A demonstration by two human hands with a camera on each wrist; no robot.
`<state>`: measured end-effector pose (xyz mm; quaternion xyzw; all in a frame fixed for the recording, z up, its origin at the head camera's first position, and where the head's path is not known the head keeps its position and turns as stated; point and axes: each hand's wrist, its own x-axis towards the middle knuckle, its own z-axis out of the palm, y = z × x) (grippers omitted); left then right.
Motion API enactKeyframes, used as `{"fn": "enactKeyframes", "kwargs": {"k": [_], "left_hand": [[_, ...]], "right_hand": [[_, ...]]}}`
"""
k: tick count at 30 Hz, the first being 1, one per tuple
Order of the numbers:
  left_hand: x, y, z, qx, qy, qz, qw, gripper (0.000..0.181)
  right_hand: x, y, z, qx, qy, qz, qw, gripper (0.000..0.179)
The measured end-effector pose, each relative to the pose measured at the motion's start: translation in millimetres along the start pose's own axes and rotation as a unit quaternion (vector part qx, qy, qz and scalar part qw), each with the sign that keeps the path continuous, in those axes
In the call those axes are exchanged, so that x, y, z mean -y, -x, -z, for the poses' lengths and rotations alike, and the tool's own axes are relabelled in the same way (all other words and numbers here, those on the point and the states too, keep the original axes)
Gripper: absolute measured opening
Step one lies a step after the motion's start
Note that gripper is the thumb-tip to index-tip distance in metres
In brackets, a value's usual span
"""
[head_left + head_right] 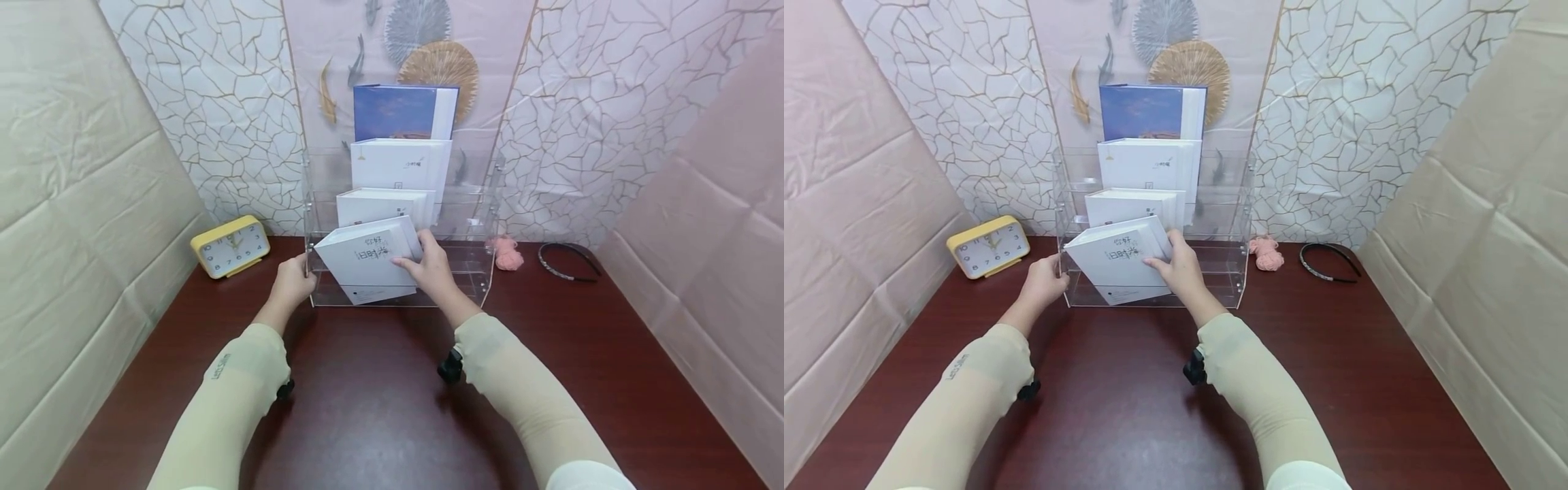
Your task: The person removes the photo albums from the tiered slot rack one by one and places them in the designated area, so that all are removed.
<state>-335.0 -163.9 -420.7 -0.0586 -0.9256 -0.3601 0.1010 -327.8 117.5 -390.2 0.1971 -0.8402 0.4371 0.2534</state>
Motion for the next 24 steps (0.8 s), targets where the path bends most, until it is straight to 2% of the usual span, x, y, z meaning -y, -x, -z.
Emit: {"fn": "enactKeyframes", "kwargs": {"k": [9,14,18,24], "left_hand": [[0.5,-1.6,1.3,0.012,0.003,0.011,0.9999,0.04],[-0.1,-2.1,-1.7,0.013,0.0,0.002,0.9999,0.036],[-0.7,-2.6,-1.7,0.015,0.005,-0.001,0.9999,0.035],[-1.7,-2.3,2.7,0.01,0.004,0.007,0.9999,0.029]], "right_hand": [[-2,-1.6,-2,-0.01,0.002,0.01,0.9999,0.047],[-2,0.0,2,-0.012,0.002,-0.002,0.9999,0.046],[2,-4.9,10,-0.014,-0.015,-0.012,0.9997,0.045],[10,-19.9,27,-0.016,-0.049,-0.005,0.9986,0.043]]}}
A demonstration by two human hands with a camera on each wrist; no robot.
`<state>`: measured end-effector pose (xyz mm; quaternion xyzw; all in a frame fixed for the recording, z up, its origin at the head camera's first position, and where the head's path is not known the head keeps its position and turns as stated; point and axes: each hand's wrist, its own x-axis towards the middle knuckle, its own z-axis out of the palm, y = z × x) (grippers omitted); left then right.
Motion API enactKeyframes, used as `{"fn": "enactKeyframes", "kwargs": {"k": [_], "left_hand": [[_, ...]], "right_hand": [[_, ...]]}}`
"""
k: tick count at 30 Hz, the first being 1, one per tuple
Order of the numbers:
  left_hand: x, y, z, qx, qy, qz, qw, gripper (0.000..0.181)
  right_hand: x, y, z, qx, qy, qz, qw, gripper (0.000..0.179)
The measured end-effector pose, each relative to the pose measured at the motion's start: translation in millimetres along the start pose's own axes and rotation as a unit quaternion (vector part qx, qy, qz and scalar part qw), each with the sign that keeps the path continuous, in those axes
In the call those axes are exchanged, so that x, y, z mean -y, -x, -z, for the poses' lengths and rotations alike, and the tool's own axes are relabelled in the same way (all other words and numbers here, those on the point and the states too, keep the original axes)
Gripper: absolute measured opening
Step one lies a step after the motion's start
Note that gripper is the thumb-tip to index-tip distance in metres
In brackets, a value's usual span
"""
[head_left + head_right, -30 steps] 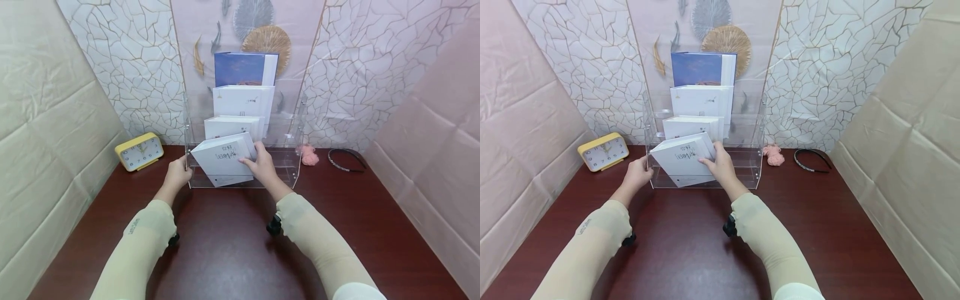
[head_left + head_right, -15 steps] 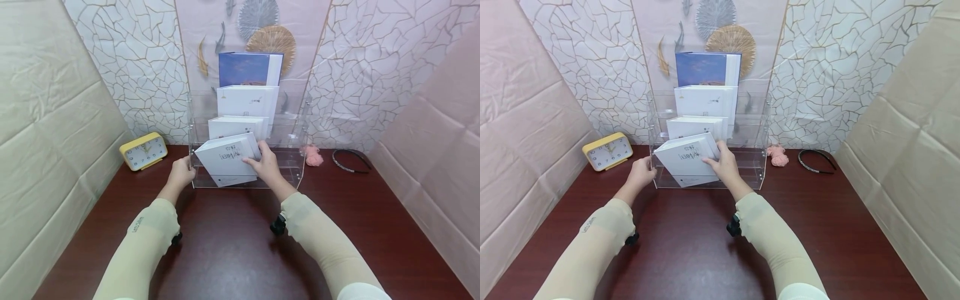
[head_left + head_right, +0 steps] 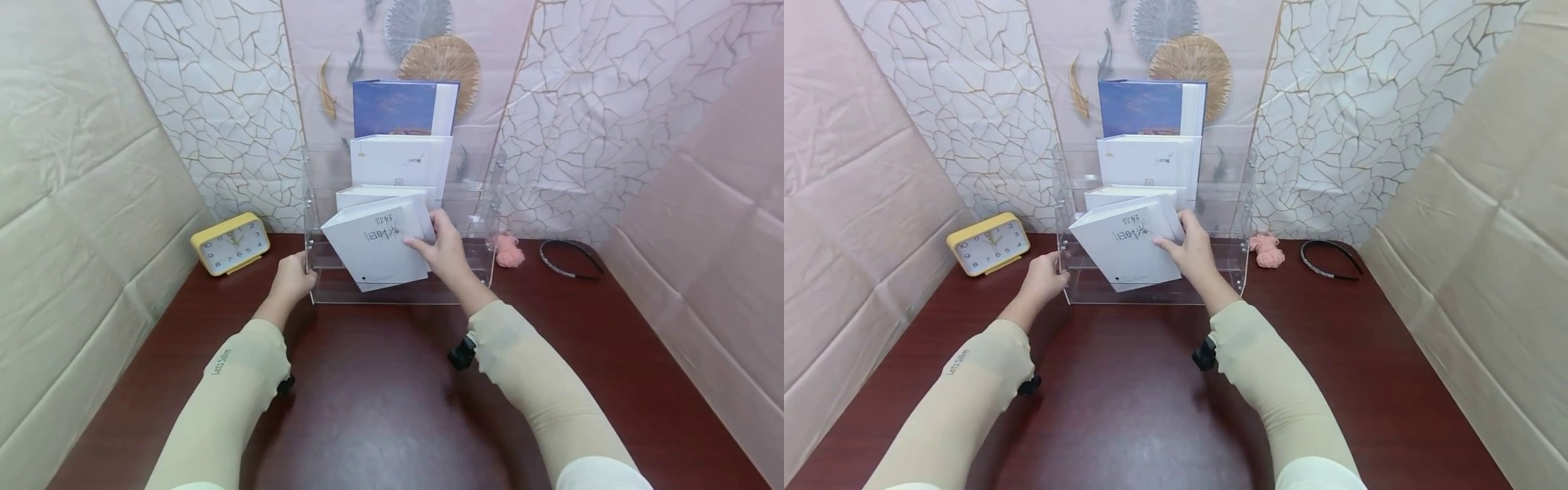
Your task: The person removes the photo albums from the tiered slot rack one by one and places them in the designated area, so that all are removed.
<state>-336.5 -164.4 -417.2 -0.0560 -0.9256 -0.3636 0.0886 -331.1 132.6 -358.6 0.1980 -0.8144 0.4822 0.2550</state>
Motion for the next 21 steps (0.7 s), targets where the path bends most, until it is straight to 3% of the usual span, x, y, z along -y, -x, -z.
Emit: {"fn": "enactKeyframes", "kwargs": {"k": [10,18,21], "left_hand": [[-6.0,0.1,3.5,0.01,0.002,0.017,0.9998,0.037],[-5.8,2.3,1.8,0.014,0.016,0.027,0.9994,0.037],[-4.7,4.2,0.1,0.014,0.016,0.027,0.9994,0.037]], "right_hand": [[10,-13.2,24,0.013,-0.047,-0.002,0.9988,0.043],[42,-2.5,37,0.03,-0.063,-0.008,0.9975,0.036],[35,-1.5,36,0.03,-0.072,-0.01,0.9969,0.035]]}}
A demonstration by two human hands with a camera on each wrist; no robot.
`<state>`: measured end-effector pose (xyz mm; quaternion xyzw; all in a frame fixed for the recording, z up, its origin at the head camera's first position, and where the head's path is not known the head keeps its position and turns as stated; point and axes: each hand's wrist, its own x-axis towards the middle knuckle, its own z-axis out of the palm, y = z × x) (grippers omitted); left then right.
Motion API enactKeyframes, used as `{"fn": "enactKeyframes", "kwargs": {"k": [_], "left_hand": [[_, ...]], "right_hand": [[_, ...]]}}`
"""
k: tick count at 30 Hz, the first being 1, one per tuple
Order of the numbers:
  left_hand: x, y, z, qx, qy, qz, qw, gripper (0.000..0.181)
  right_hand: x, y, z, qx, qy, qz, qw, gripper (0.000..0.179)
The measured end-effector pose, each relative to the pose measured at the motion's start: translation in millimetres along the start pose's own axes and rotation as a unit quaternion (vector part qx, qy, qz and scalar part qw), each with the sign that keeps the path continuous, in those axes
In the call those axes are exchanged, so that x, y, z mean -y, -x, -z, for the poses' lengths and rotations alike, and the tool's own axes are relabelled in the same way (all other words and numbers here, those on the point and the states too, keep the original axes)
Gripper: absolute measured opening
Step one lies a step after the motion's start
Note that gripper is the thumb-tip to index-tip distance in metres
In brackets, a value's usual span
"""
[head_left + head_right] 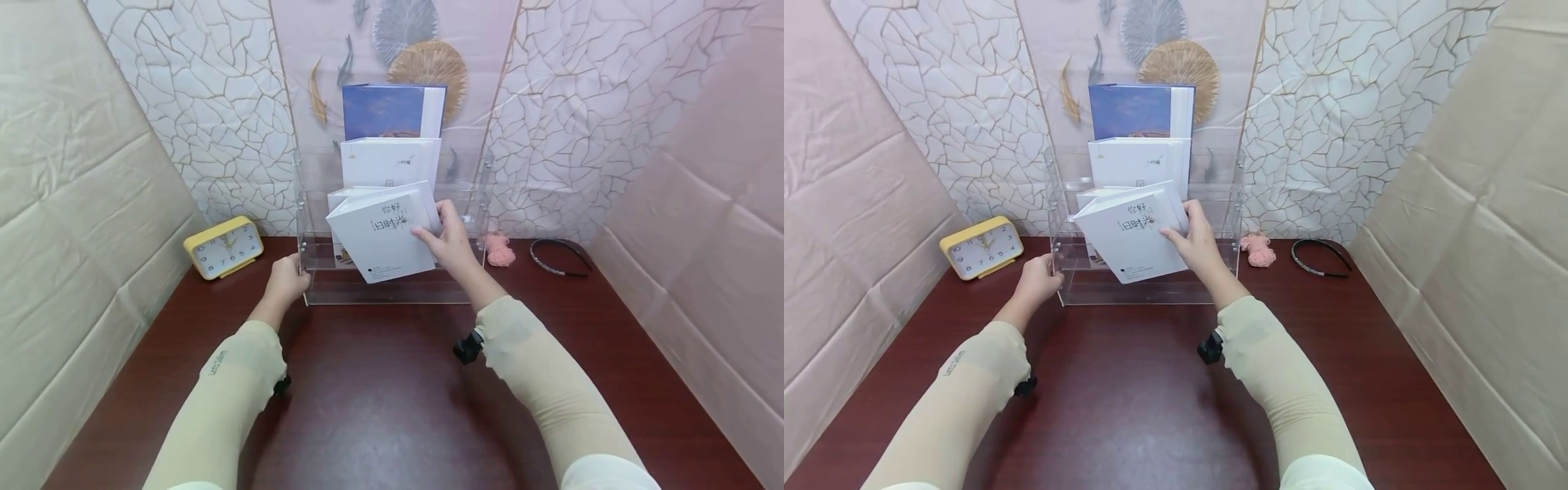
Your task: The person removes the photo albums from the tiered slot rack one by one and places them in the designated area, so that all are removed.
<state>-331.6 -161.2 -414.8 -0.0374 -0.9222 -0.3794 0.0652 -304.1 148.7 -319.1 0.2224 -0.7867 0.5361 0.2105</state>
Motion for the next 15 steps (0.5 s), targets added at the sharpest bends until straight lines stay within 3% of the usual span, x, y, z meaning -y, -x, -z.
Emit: {"fn": "enactKeyframes", "kwargs": {"k": [6,10,15], "left_hand": [[1.9,0.2,-2.7,-0.001,-0.009,-0.001,1.0,0.034],[2.4,-0.7,-2.7,-0.005,-0.01,-0.006,0.9999,0.031],[1.4,-0.1,-1.5,-0.004,-0.009,0.0,1.0,0.034]], "right_hand": [[-21,-4.3,6,-0.002,-0.039,-0.022,0.999,0.037],[-15,-4.0,18,-0.031,-0.078,-0.027,0.9961,0.037],[-4,1.7,43,-0.069,-0.079,-0.045,0.9935,0.037]]}}
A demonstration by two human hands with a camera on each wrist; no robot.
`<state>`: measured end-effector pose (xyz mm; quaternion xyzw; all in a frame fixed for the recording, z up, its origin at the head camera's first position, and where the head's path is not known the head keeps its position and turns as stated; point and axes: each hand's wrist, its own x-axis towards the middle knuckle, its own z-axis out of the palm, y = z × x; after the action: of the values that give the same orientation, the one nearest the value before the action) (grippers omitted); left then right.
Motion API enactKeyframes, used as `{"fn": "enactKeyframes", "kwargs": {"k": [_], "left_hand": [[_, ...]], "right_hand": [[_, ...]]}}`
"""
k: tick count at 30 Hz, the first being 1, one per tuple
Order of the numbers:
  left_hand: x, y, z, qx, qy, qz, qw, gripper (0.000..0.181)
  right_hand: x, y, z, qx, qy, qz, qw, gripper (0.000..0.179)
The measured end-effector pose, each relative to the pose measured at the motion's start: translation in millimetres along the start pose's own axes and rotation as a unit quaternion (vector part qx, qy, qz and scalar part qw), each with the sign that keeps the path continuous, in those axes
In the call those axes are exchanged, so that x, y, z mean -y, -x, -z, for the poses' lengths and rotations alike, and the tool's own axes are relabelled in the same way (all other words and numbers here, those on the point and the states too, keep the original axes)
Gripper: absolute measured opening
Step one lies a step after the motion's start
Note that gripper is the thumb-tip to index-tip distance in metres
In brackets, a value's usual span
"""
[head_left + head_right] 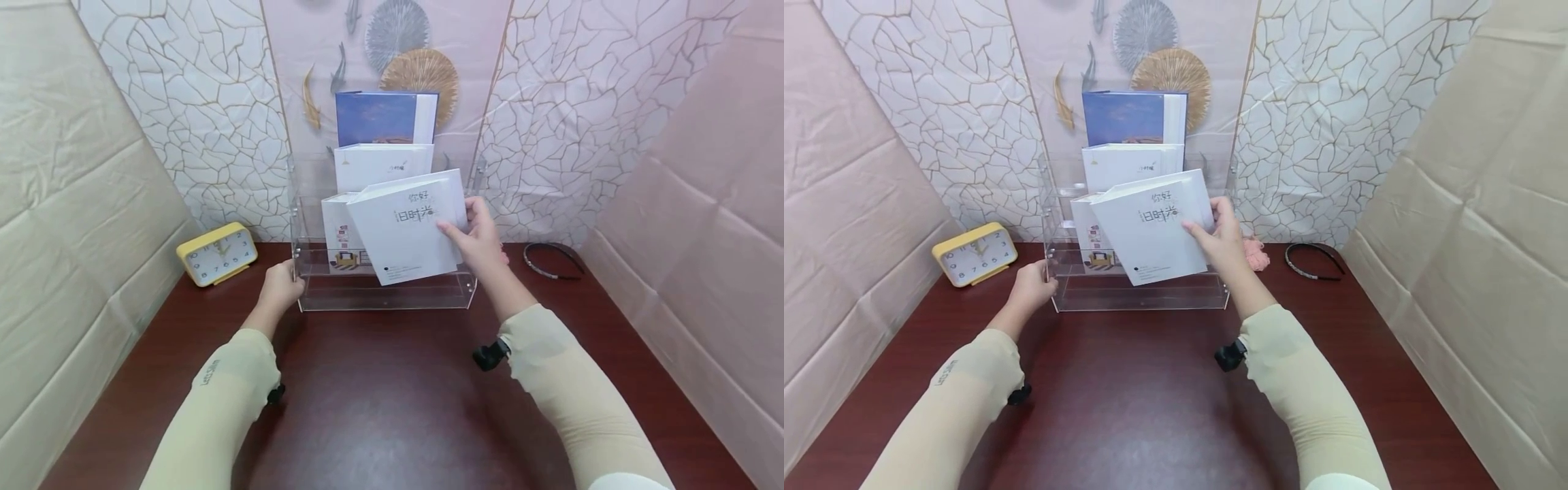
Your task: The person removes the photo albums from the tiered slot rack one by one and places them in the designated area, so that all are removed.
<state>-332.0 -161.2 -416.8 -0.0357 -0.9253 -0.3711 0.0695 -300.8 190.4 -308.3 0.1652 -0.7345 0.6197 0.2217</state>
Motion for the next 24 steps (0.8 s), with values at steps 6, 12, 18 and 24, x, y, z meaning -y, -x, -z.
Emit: {"fn": "enactKeyframes", "kwargs": {"k": [6,12,18,24], "left_hand": [[1.9,4.2,2.0,0.002,-0.011,-0.003,0.9999,0.037],[5.0,8.1,5.1,-0.008,-0.019,-0.009,0.9997,0.033],[6.2,8.0,7.3,-0.006,-0.012,0.0,0.9999,0.035],[4.8,7.0,8.1,-0.018,-0.012,-0.01,0.9997,0.032]], "right_hand": [[12,7.8,37,-0.046,-0.013,-0.037,0.9982,0.036],[25,22.8,80,-0.107,-0.057,-0.052,0.9913,0.034],[20,46.9,127,-0.135,-0.068,-0.104,0.9831,0.029],[-4,79.9,181,-0.13,0.009,-0.227,0.9652,0.036]]}}
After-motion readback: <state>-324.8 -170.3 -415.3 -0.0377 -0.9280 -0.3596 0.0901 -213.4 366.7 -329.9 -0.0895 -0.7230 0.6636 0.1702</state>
